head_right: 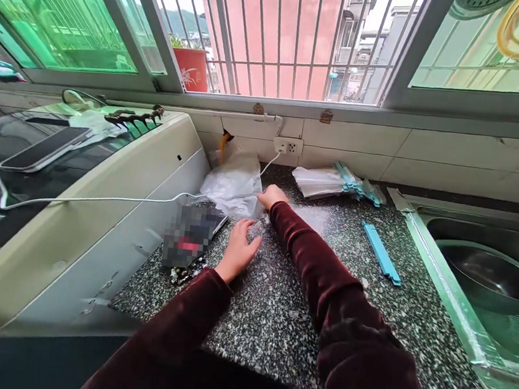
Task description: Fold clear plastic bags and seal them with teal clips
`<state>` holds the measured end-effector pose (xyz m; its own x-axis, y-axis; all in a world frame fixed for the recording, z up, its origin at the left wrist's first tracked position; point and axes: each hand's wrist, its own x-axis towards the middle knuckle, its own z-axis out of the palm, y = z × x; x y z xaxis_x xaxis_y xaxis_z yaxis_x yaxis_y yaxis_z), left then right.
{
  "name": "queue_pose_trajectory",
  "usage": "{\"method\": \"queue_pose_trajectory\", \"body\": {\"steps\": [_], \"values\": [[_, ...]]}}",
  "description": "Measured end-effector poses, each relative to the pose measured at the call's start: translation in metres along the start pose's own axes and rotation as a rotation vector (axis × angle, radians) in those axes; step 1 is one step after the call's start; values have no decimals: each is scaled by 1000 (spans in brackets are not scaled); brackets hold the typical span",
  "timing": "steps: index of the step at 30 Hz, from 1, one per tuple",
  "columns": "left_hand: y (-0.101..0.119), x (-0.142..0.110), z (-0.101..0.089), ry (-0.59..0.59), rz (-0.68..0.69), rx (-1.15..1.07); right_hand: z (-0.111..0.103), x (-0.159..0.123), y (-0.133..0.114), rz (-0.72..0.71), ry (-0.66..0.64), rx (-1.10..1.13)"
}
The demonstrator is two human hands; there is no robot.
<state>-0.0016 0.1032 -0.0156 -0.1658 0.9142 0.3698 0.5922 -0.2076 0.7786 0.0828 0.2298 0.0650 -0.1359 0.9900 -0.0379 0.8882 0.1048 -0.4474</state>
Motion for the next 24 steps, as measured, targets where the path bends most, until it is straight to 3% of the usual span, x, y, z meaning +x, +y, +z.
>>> {"method": "queue_pose_trajectory", "body": {"steps": [4, 11, 18, 24], "values": [[-12, 15, -8, 95, -88, -119, -11, -5, -13, 3, 65, -12], [3, 14, -10, 43, -189, -280, -51, -29, -6, -55, 187, -48], [17, 12, -13, -39, -341, -526, -94, -71, 52, -48, 212, 43], [26, 12, -13, -64, -558, -992, -109, -144, 111, -5, 171, 331]]}}
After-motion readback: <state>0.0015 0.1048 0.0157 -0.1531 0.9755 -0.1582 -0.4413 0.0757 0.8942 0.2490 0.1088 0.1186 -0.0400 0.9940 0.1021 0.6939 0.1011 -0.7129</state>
